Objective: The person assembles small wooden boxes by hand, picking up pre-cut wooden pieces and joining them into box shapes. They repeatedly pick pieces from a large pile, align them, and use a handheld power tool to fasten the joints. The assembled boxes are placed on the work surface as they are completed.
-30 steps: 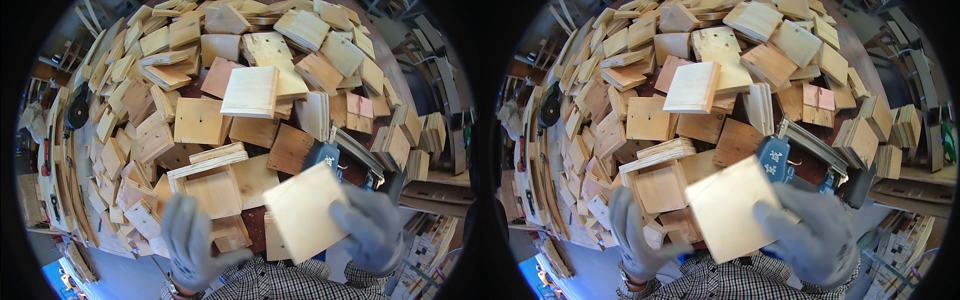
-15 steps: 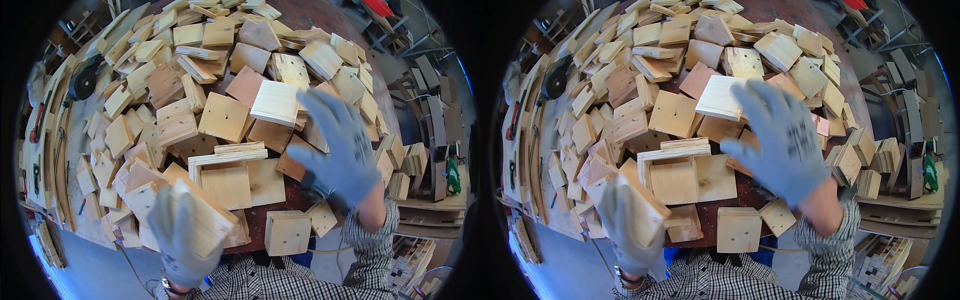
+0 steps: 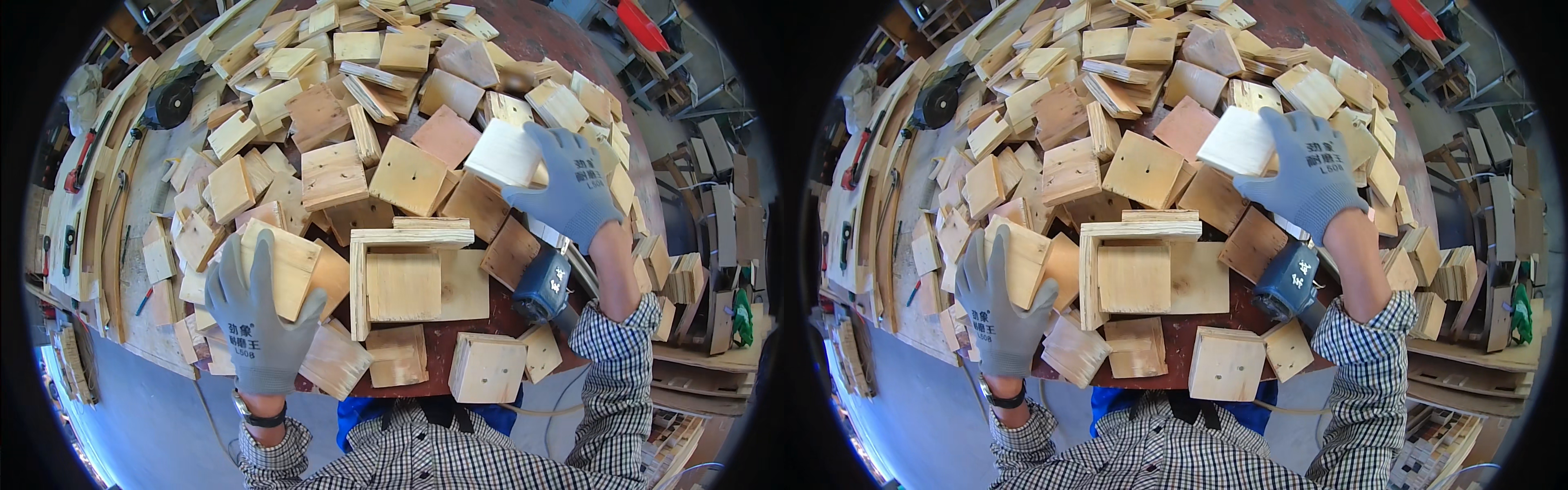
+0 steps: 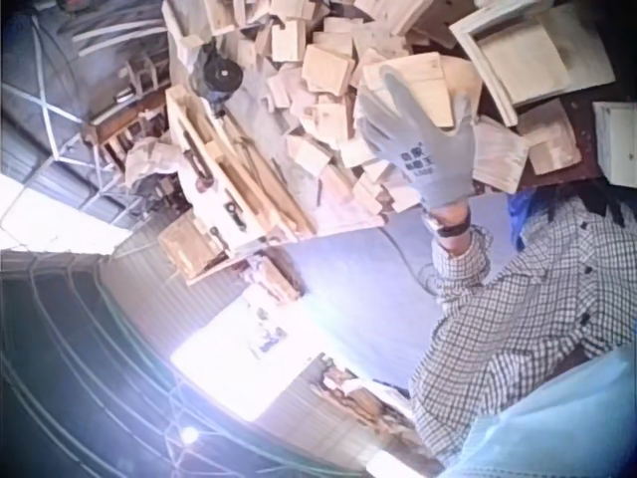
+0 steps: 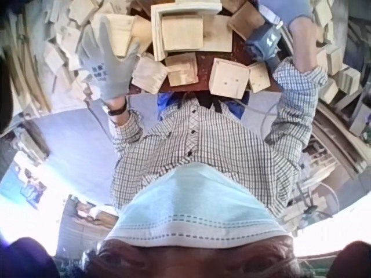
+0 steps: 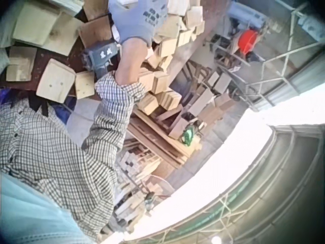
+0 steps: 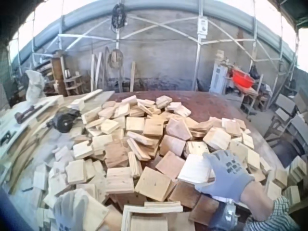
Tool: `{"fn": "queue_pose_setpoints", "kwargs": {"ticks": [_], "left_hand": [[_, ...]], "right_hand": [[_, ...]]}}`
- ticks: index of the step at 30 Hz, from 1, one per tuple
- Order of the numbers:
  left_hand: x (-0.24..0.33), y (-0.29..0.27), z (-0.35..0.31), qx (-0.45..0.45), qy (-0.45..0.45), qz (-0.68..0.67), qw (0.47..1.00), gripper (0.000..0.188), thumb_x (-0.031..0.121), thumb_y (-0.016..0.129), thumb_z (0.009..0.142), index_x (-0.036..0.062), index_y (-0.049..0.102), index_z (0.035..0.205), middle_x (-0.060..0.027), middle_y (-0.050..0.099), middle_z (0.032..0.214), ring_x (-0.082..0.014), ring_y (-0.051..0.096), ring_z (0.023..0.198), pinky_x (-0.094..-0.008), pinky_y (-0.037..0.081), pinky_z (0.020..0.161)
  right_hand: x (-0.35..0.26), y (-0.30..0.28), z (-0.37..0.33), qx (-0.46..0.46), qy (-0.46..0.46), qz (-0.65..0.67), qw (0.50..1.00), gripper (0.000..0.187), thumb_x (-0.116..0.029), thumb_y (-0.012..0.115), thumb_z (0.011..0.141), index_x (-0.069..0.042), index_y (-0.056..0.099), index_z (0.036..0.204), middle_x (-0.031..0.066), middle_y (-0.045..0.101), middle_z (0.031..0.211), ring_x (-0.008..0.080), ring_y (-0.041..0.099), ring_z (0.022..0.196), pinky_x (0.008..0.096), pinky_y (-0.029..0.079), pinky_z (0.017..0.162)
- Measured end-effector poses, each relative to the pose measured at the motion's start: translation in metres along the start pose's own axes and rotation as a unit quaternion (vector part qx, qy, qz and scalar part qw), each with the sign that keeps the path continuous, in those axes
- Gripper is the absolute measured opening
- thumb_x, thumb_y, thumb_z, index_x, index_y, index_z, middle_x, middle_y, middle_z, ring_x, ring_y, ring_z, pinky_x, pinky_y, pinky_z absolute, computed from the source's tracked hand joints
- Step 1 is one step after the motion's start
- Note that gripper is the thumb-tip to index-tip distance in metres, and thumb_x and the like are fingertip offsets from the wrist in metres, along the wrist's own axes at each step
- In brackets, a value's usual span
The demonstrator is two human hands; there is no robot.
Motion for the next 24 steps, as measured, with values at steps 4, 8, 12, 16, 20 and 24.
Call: {"fn": "queue_pose_setpoints", "kwargs": {"ticks": [4, 8, 12, 16, 20, 24], "left_hand": [[0.004, -0.003, -0.002, 0.002, -0.005, 0.012, 1.000, 0.088, 0.027, 0.082, 0.075, 0.0093, 0.050, 0.155, -0.0237, 0.046, 0.158, -0.0469, 0.041, 0.145, -0.0598, 0.031, 0.121], [0.017, -0.019, 0.004, -0.020, 0.002, 0.018, 1.000, 0.086, 0.026, 0.081, 0.075, 0.0087, 0.051, 0.153, -0.0241, 0.046, 0.158, -0.0474, 0.040, 0.147, -0.0601, 0.031, 0.121], [0.045, -0.039, 0.009, -0.017, 0.070, -0.020, 0.997, 0.079, 0.030, 0.079, 0.078, 0.0087, 0.053, 0.150, -0.0245, 0.046, 0.158, -0.0471, 0.042, 0.147, -0.0603, 0.033, 0.121], [0.106, -0.031, 0.015, -0.148, 0.235, -0.093, 0.956, 0.068, 0.037, 0.077, 0.087, 0.0078, 0.057, 0.145, -0.0210, 0.053, 0.150, -0.0415, 0.048, 0.142, -0.0565, 0.038, 0.118], [0.128, 0.022, 0.006, -0.245, 0.294, -0.010, 0.924, 0.067, 0.041, 0.075, 0.089, 0.0068, 0.056, 0.144, -0.0162, 0.056, 0.144, -0.0345, 0.053, 0.133, -0.0487, 0.042, 0.110], [0.136, 0.025, 0.006, -0.154, 0.265, 0.014, 0.952, 0.062, 0.032, 0.075, 0.087, 0.0076, 0.057, 0.141, -0.0112, 0.057, 0.138, -0.0277, 0.055, 0.121, -0.0415, 0.044, 0.098]], "right_hand": [[0.004, -0.011, 0.000, -0.009, 0.032, -0.013, 0.999, 0.088, -0.054, 0.081, 0.078, -0.009, 0.054, 0.149, 0.0190, 0.057, 0.140, 0.0395, 0.050, 0.137, 0.0507, 0.035, 0.122], [-0.025, -0.004, -0.005, -0.050, -0.153, 0.000, 0.987, 0.088, -0.055, 0.083, 0.077, -0.014, 0.055, 0.150, 0.0150, 0.056, 0.145, 0.0370, 0.049, 0.140, 0.0523, 0.031, 0.125], [-0.040, 0.003, 0.002, -0.056, -0.237, -0.025, 0.970, 0.079, -0.059, 0.077, 0.087, -0.014, 0.057, 0.150, 0.0142, 0.057, 0.147, 0.0350, 0.048, 0.144, 0.0518, 0.029, 0.127], [-0.036, -0.001, 0.055, -0.105, -0.172, 0.075, 0.977, 0.071, -0.064, 0.062, 0.097, -0.011, 0.062, 0.144, 0.0186, 0.059, 0.146, 0.0363, 0.054, 0.139, 0.0511, 0.039, 0.120], [-0.081, 0.014, 0.126, -0.046, -0.126, 0.056, 0.989, 0.059, -0.053, 0.060, 0.102, -0.011, 0.062, 0.143, 0.0184, 0.065, 0.143, 0.0354, 0.064, 0.132, 0.0511, 0.048, 0.110], [-0.117, 0.028, 0.171, -0.099, -0.045, 0.015, 0.994, 0.052, -0.044, 0.057, 0.105, -0.012, 0.060, 0.146, 0.0194, 0.067, 0.142, 0.0374, 0.066, 0.128, 0.0509, 0.051, 0.108]]}}
Point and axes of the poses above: each hand's wrist, its own z-axis towards the middle knuckle, its own y-axis out of the palm, x = y × z, the point moved 6 cm from there along z, towards the middle knuckle
